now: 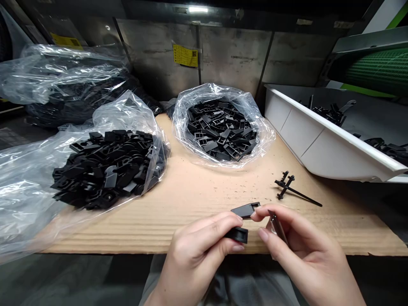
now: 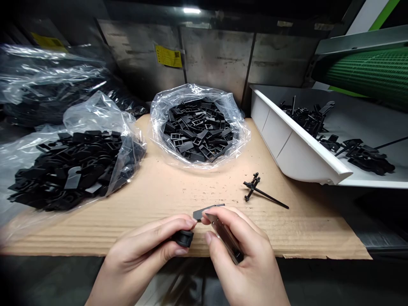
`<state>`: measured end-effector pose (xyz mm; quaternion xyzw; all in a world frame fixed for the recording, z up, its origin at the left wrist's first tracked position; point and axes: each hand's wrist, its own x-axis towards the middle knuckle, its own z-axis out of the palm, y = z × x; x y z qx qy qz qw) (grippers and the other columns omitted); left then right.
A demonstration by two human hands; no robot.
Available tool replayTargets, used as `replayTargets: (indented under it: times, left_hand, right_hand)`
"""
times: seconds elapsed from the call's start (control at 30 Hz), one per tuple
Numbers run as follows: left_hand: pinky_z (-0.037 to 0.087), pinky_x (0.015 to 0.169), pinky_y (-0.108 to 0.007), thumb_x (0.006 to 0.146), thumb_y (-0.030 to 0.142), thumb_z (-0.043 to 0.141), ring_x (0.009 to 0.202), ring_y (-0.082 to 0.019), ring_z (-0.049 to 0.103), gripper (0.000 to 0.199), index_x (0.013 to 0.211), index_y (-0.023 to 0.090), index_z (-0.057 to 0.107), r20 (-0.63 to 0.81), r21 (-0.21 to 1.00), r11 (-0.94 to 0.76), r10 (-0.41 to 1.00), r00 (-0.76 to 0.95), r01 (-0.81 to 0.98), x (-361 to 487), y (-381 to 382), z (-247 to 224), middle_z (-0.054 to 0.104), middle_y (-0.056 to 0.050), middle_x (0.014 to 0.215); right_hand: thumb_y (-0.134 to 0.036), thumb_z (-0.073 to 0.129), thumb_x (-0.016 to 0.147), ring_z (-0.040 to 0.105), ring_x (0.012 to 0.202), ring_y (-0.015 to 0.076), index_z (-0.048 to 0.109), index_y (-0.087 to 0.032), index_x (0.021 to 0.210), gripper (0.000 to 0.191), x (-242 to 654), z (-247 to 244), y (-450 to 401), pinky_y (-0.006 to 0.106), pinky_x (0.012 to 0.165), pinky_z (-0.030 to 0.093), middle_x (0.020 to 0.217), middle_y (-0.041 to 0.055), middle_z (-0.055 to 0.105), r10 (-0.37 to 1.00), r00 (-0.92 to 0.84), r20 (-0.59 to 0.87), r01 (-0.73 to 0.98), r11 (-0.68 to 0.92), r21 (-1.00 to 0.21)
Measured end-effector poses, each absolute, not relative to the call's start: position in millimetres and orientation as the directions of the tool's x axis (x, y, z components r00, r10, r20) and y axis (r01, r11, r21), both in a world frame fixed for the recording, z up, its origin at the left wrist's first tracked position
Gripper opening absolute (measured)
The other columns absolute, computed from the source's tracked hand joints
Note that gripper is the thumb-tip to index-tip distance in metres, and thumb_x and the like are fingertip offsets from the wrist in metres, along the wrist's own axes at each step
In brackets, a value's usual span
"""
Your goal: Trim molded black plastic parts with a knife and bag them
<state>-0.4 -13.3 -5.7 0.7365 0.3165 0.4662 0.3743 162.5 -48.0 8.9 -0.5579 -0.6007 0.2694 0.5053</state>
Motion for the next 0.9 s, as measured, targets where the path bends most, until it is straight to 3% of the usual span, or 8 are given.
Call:
replayTargets:
  times: [0.1,0.2,0.4,0.53,0.63,0.77,0.9]
  left_hand:
    - [0.044,0.075,-0.005,0.072,0.006,0.063,0.080,-0.007,0.063,0.028,0.094,0.025,0.065,0.429,0.841,-0.513,0.826,0.365,0.171,1,-12,-1,0.069,0.007,0.087]
    - [0.046,0.068,-0.007,0.073,0.013,0.064,0.073,-0.008,0.063,0.022,0.091,0.026,0.063,0.413,0.838,-0.504,0.836,0.360,0.208,0,-11,1,0.068,0.008,0.080]
    - [0.047,0.069,-0.015,0.083,0.011,0.050,0.078,-0.012,0.062,0.025,0.099,0.027,0.061,0.363,0.862,-0.458,0.856,0.368,0.216,2,-14,-1,0.066,0.003,0.091]
    - [0.044,0.070,-0.015,0.086,0.010,0.042,0.080,-0.012,0.060,0.026,0.087,0.026,0.063,0.318,0.899,-0.388,0.896,0.310,0.201,6,-15,3,0.065,0.004,0.083]
    - [0.043,0.069,-0.014,0.086,0.008,0.041,0.082,-0.011,0.059,0.028,0.087,0.028,0.061,0.303,0.896,-0.394,0.879,0.368,0.203,6,-14,4,0.061,0.006,0.077]
    - [0.042,0.067,-0.014,0.087,0.008,0.041,0.081,-0.011,0.058,0.025,0.085,0.027,0.058,0.304,0.879,-0.417,0.863,0.403,0.231,2,-14,1,0.057,0.006,0.074]
    - [0.042,0.065,-0.016,0.087,0.010,0.041,0.078,-0.012,0.058,0.021,0.081,0.023,0.057,0.317,0.859,-0.438,0.861,0.397,0.265,1,-15,-1,0.057,0.004,0.071]
  right_hand:
    - [-0.015,0.057,0.074,0.063,0.069,0.0087,0.060,-0.029,0.088,0.020,159,10,-49,0.011,0.061,0.050,0.080,-0.0054,0.066,0.932,0.143,0.334,0.399,0.254,-0.881]
    - [-0.018,0.053,0.077,0.062,0.079,0.0112,0.061,-0.029,0.094,0.022,157,5,-53,0.013,0.064,0.049,0.088,-0.0027,0.065,0.902,0.130,0.413,0.430,0.324,-0.843]
    - [-0.007,0.051,0.078,0.062,0.079,0.0146,0.056,-0.025,0.105,0.033,159,-11,-62,0.022,0.070,0.049,0.088,0.0017,0.065,0.830,-0.002,0.558,0.566,0.461,-0.683]
    - [-0.003,0.051,0.077,0.062,0.076,0.0163,0.053,-0.020,0.108,0.035,161,-12,-55,0.026,0.065,0.050,0.089,0.0063,0.066,0.773,-0.141,0.619,0.657,0.541,-0.525]
    - [-0.003,0.053,0.075,0.063,0.073,0.0162,0.053,-0.016,0.107,0.034,163,-11,-51,0.025,0.061,0.051,0.084,0.0070,0.066,0.740,-0.208,0.639,0.688,0.576,-0.443]
    - [-0.005,0.051,0.077,0.062,0.070,0.0148,0.054,-0.016,0.102,0.028,163,-8,-52,0.023,0.059,0.050,0.081,0.0065,0.065,0.751,-0.206,0.627,0.685,0.569,-0.455]
    - [-0.011,0.047,0.080,0.061,0.061,0.0125,0.058,-0.018,0.087,0.014,164,1,-53,0.019,0.056,0.049,0.066,0.0018,0.061,0.841,-0.240,0.484,0.683,0.501,-0.532]
